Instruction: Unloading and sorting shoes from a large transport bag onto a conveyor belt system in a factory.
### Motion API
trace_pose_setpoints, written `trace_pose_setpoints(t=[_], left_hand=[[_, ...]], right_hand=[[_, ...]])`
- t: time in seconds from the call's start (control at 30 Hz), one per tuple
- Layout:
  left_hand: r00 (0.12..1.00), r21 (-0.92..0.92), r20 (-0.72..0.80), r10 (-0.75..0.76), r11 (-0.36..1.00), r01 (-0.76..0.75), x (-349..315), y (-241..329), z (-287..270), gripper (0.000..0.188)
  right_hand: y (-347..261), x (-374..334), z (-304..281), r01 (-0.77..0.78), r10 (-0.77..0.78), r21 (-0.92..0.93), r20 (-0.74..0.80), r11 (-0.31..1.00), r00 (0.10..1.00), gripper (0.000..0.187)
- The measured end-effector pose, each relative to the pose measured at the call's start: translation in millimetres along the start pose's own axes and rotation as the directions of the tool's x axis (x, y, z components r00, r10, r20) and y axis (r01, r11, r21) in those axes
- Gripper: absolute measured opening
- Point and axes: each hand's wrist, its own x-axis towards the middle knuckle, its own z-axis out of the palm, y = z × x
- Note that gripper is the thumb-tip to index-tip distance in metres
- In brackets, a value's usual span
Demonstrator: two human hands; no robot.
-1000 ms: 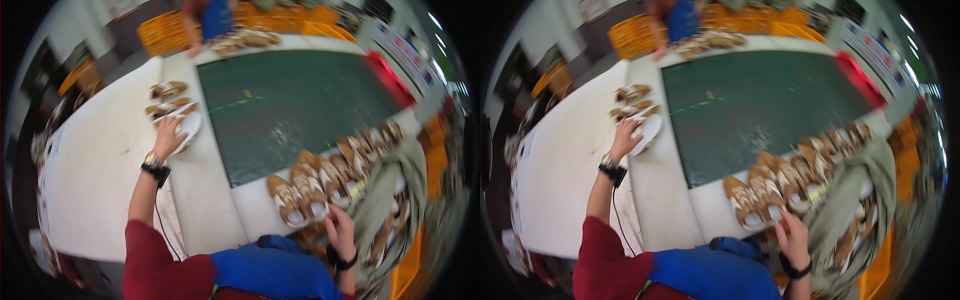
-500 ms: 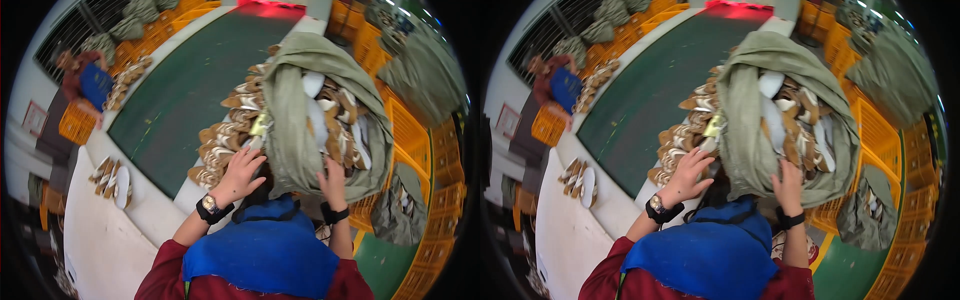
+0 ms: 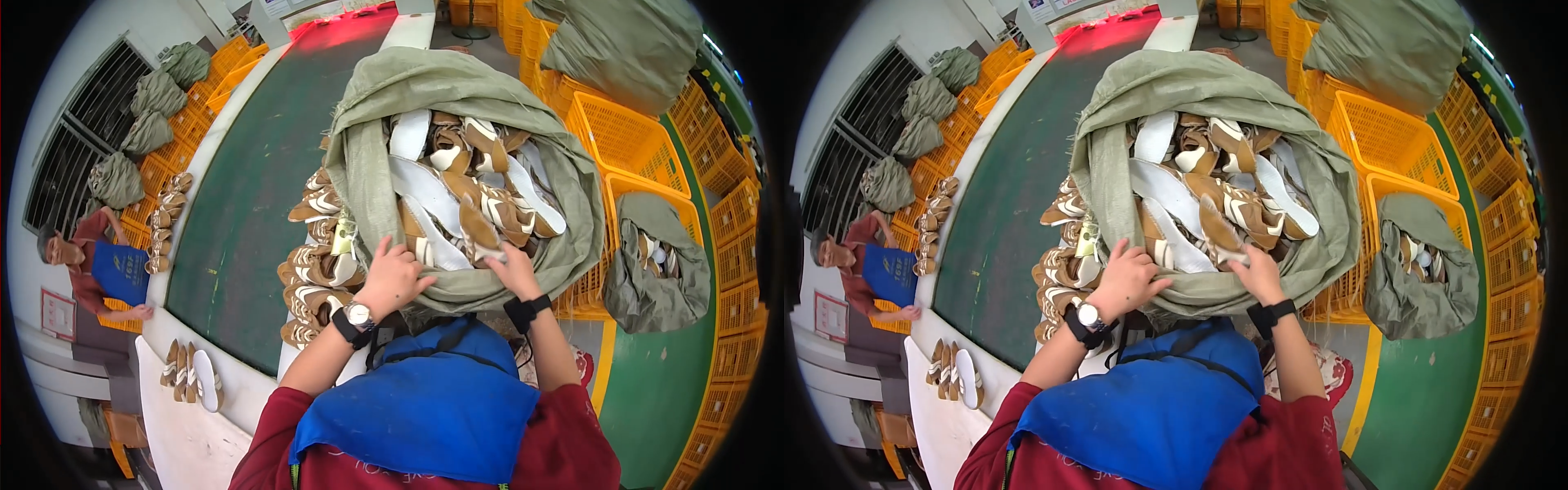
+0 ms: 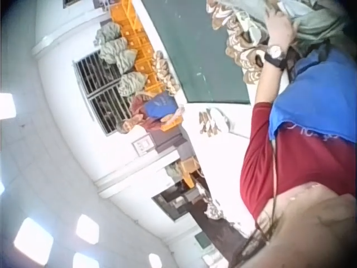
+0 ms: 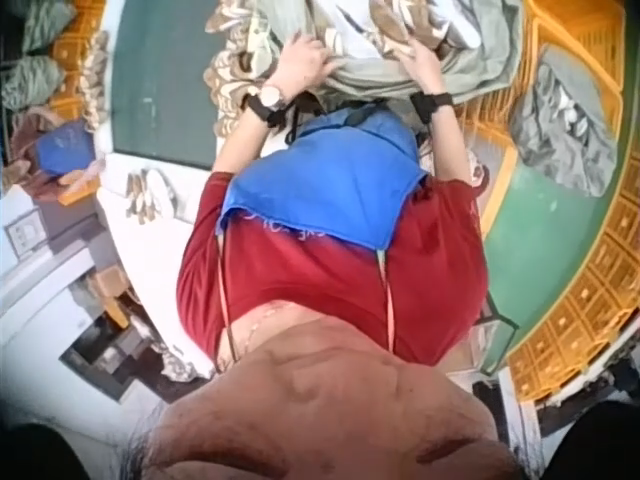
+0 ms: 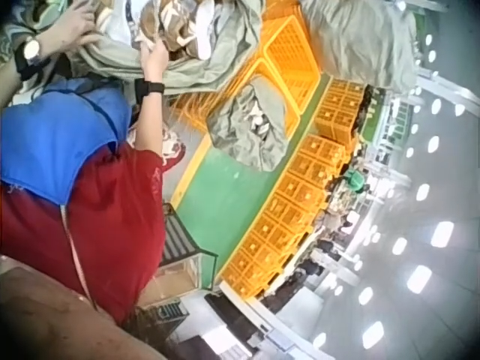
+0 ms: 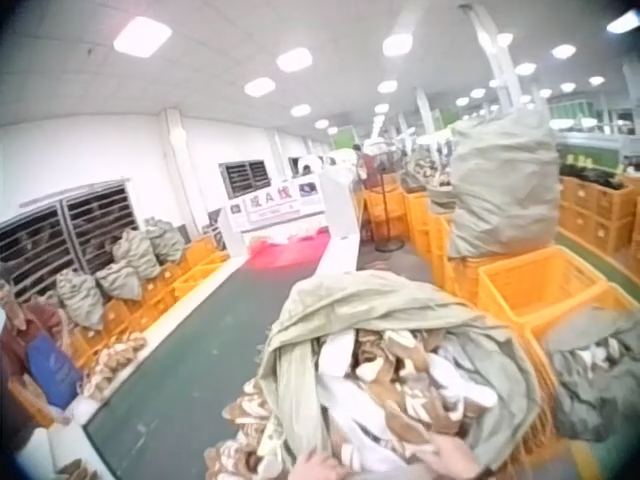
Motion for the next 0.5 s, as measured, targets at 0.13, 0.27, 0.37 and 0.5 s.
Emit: trace_pose_setpoints(t=[0.13, 0.27, 0.37, 0.5], left_hand=[[0.995, 0.003, 0.063, -0.08, 0.997, 0.08, 0.7, 1.4, -3.9, 0.022], [0.993, -0.181, 0.014, -0.118, 0.976, 0.118, 18.4, 13.8, -16.3, 0.041], [0.93, -0.914, 0.162, -0.331, 0.305, 0.268, 35.5, 18.6, -23.9, 0.065], [0.885, -0.783, 0.442, -0.148, -0.545, 0.3, 38.4, 15.0, -24.3, 0.044]], right_hand=[[11.4, 17.3, -19.4, -0.143, 0.169, 0.39, -0.034, 0.91, 0.985, 0.029], [-2.3, 39.0, -48.6, -0.047, 0.164, 0.928, -0.015, 0.368, 0.986, 0.03], [-32.3, 46.9, -40.7, -0.142, 0.136, 0.984, 0.156, -0.105, 0.978, 0.032], [-59.7, 41.2, -6.5, -0.447, -0.008, 0.839, 0.473, 0.311, 0.881, 0.032]])
